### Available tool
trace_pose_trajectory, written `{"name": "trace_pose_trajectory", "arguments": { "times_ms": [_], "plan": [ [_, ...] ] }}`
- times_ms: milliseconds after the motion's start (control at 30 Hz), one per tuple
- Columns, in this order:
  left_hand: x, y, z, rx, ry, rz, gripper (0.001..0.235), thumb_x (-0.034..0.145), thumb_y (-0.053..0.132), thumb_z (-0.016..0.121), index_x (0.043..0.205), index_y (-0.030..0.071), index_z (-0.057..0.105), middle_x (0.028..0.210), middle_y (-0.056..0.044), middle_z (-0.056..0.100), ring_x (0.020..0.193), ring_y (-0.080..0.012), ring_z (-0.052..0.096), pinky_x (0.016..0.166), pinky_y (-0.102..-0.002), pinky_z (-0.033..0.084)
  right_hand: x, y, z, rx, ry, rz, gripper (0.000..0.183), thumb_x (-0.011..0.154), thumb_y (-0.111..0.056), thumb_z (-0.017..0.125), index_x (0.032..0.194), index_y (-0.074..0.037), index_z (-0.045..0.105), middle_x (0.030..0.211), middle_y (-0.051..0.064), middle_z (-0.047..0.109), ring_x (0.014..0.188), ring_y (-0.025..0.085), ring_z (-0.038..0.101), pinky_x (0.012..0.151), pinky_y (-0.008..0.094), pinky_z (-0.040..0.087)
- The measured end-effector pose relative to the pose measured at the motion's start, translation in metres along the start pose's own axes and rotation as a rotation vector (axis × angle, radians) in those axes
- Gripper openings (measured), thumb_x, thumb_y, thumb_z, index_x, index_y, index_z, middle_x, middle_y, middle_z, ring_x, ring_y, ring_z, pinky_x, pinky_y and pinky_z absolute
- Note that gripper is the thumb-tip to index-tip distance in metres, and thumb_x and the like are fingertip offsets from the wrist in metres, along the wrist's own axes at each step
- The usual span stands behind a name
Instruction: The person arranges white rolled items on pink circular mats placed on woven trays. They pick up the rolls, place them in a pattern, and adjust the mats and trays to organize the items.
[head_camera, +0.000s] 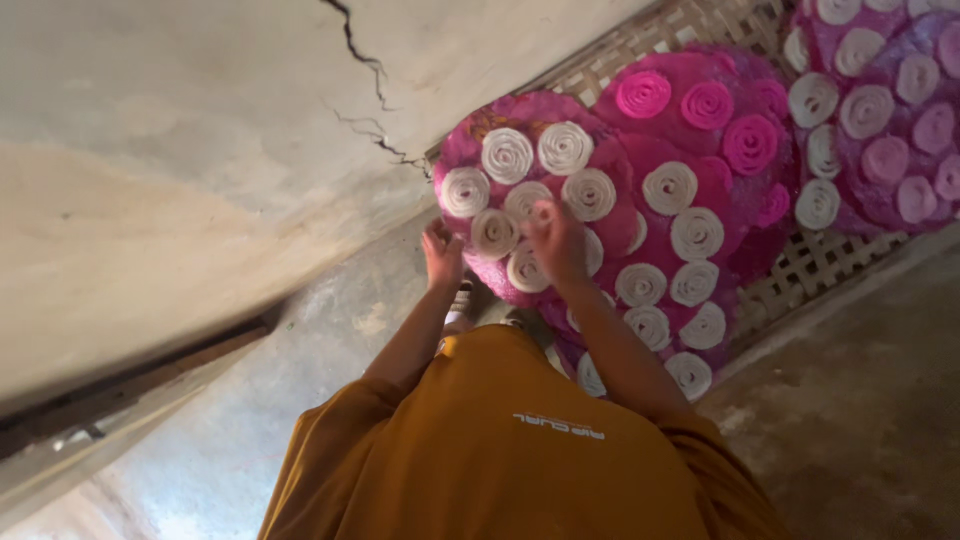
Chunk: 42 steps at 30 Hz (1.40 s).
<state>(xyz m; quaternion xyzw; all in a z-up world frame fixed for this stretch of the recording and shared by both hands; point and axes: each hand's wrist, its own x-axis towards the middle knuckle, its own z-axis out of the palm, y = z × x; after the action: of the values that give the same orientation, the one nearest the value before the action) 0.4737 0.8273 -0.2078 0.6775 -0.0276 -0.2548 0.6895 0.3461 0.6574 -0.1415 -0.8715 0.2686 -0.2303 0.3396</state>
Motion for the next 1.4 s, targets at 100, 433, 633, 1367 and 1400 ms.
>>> {"name": "trace_pose_trajectory", "arguments": {
  "times_ms": [100, 433, 633, 1367, 1400],
  "plan": [
    [0.002, -0.018, -0.003, -0.082, -0.143, -0.226, 0.024, 0.092, 0.014, 0.061, 0.114, 0.006, 0.060, 0.103, -0.005, 0.064, 0.092, -0.0161, 0.058, 0.083, -0.034, 0.050, 0.032, 0.041, -0.042, -0.334, 0.248, -0.157, 0.023, 0.102, -0.015, 0.067, 0.120, -0.004, 0.060, 0.114, 0.020, 0.062, 0.111, 0.041, 0.060, 0.097, 0.051, 0.048],
    [-0.005, 0.029, -0.004, 0.482, 0.083, 0.043, 0.030, 0.101, 0.030, 0.060, 0.119, 0.007, 0.056, 0.078, -0.013, 0.069, 0.066, -0.0248, 0.066, 0.062, -0.042, 0.050, 0.093, 0.090, -0.064, -0.429, 0.165, 0.103, 0.019, 0.089, -0.018, 0.075, 0.098, -0.007, 0.062, 0.094, 0.017, 0.068, 0.093, 0.041, 0.063, 0.079, 0.053, 0.049],
    [0.003, 0.044, 0.006, 0.488, 0.068, 0.281, 0.020, 0.106, 0.028, 0.052, 0.115, 0.011, 0.055, 0.070, -0.010, 0.069, 0.059, -0.0306, 0.067, 0.057, -0.045, 0.049, 0.085, 0.069, -0.082, -0.282, 0.233, 0.021, 0.012, 0.101, -0.009, 0.061, 0.111, -0.006, 0.057, 0.094, 0.020, 0.068, 0.089, 0.044, 0.067, 0.071, 0.052, 0.051],
    [-0.240, 0.027, 0.235, 0.543, 0.056, 0.758, 0.052, 0.089, 0.007, 0.068, 0.136, 0.000, 0.048, 0.132, -0.026, 0.051, 0.127, -0.0455, 0.046, 0.110, -0.057, 0.033, -0.333, 0.256, -0.367, 0.244, 0.563, 0.455, 0.051, 0.101, -0.024, 0.070, 0.143, -0.002, 0.052, 0.117, 0.008, 0.058, 0.099, 0.016, 0.057, 0.080, 0.033, 0.050],
    [-0.271, 0.013, 0.254, 0.552, -0.038, 0.748, 0.053, 0.090, 0.009, 0.068, 0.137, 0.000, 0.047, 0.132, -0.026, 0.051, 0.126, -0.0458, 0.046, 0.110, -0.057, 0.033, -0.373, 0.267, -0.386, 0.232, 0.597, 0.405, 0.048, 0.103, -0.022, 0.069, 0.142, -0.001, 0.052, 0.122, 0.007, 0.059, 0.102, 0.016, 0.058, 0.084, 0.031, 0.051]
  ]
}}
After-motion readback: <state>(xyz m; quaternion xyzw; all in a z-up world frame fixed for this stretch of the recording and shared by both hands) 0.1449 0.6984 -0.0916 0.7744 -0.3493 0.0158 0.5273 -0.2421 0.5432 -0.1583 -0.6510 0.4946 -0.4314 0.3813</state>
